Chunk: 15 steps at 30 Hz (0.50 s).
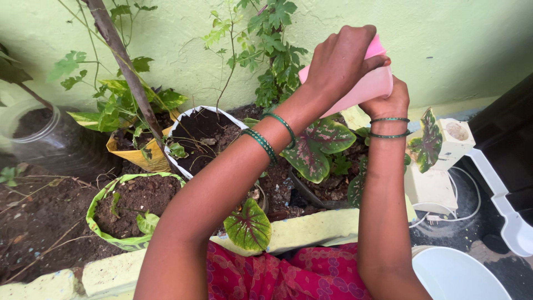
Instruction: The person pours water from a pink cup into various plants in pots and garden bags.
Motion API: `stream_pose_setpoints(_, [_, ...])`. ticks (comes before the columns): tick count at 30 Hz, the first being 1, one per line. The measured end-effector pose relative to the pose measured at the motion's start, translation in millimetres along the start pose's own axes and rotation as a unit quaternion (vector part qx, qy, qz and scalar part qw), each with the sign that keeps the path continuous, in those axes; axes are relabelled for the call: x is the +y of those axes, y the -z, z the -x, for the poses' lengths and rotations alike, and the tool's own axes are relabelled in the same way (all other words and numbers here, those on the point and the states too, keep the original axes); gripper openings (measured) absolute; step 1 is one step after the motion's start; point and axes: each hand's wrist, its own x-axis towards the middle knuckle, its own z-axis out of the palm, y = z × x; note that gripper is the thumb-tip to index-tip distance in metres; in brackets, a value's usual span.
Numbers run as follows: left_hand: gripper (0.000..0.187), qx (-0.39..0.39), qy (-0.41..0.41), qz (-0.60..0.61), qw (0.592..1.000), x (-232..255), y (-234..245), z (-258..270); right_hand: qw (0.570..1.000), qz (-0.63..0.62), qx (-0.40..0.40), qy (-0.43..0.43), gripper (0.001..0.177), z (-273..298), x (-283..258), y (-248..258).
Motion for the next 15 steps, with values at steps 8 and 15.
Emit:
stream_pose_setpoints(8, [0.037, 0.0, -0.003, 0.005, 1.0, 1, 6, 3, 0.999, 0.043, 0.011, 0.032, 0.017, -7, -15, 12])
stream_pose_setpoints(15, [0.04, 0.0, 0.01, -0.027, 1.0, -5, 25, 8, 0.983, 0.154, 0.048, 0.083, 0.015, -25, -7, 25])
